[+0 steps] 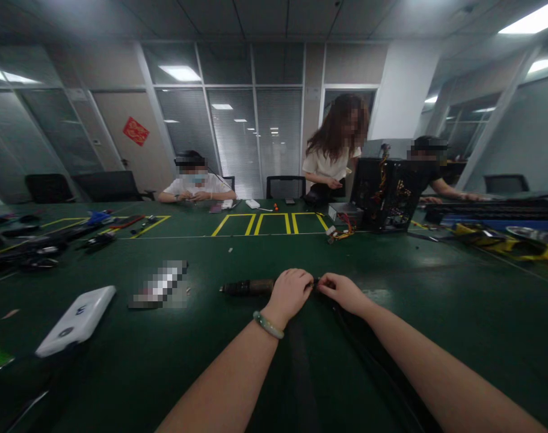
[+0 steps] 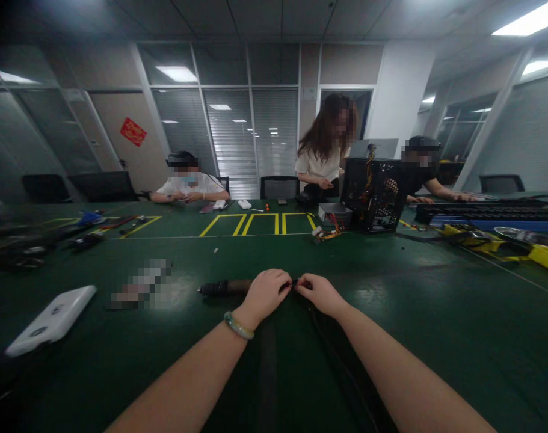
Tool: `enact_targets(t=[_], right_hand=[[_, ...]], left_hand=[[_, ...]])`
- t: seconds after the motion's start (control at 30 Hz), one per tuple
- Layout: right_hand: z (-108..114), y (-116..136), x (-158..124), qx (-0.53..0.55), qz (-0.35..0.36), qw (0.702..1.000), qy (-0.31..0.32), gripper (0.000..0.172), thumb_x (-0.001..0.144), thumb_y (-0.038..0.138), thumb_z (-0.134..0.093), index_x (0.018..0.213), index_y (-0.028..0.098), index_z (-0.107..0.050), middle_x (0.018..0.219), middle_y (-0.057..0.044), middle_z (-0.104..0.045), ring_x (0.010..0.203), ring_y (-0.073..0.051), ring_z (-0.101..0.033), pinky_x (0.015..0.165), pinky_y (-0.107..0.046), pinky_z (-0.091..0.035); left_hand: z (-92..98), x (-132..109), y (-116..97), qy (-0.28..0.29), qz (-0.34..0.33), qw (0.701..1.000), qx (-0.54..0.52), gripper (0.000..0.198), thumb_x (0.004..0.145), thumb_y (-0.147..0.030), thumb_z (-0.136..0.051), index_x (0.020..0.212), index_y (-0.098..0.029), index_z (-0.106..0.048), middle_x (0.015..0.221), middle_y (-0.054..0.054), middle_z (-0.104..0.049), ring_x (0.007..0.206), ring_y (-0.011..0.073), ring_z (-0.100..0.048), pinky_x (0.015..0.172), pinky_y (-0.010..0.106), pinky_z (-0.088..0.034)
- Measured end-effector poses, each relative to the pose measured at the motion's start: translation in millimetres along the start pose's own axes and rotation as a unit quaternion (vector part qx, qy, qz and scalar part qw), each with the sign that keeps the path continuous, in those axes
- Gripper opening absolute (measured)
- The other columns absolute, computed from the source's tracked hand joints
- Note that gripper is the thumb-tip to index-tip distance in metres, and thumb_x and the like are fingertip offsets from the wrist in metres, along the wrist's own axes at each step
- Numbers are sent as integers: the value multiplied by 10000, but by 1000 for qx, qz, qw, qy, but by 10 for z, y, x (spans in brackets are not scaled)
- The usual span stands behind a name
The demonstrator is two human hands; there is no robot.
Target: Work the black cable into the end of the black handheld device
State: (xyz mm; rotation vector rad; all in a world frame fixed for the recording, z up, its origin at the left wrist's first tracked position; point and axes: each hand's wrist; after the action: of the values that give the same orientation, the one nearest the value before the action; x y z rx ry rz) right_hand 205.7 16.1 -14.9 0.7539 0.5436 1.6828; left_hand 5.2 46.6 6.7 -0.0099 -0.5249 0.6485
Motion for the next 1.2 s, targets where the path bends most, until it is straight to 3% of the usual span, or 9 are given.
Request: enact_targets(t=[0.23,0.5,0.8,1.0,1.2], right_hand=[[-13,-43,7,2,7,1000,-2,162,842,341,-578,862,196,-646,806,-2,-675,750,-173,-598,703,-274,-439],[-11,-50,5,3,-1,1000,1,158,844,349,-584,862,205,-647,825,0,-678,758,-173,-600,708,-277,-442],[-12,-52,1,12,-3,1000,4,154,844,339,-583,872,203,-649,828,-2,-680,752,-171,-604,700,-276,-445],[1,-6,-5,14,-6,1000,3,143,835,324,-588,840,191,-642,796,-4,-672,744,-169,-604,687,-270,-440],[-5,-7,-7,20,-2,1000,2,141,836,321,-580,852,195,-642,802,-4,-671,745,-168,-602,683,-266,-441]], left_hand=[[-33,-1,13,-3,-14,1000,-5,108,868,-169,-552,936,-238,-600,987,-3,-615,984,164,-535,895,311,-387],[-36,-5,6,23,37,999,11,152,890,-317,-552,1003,-219,-580,997,33,-611,950,196,-558,823,325,-418],[-20,-4,7,26,11,999,15,141,912,-248,-499,1009,-254,-600,1031,12,-607,965,177,-550,830,315,-410],[-30,-5,-3,25,33,999,17,177,875,-305,-572,1035,-229,-580,1023,34,-610,962,201,-548,824,331,-415],[-15,-2,5,24,13,999,21,138,915,-291,-508,1001,-254,-610,1011,17,-604,949,185,-546,807,319,-412]])
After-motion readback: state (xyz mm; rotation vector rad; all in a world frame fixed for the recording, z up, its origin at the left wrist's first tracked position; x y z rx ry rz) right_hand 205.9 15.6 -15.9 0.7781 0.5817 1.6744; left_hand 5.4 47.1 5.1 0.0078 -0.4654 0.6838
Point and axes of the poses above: each hand's wrist, its own x-axis towards the middle knuckle, its own z-axis out of the back of the hand, y = z × x
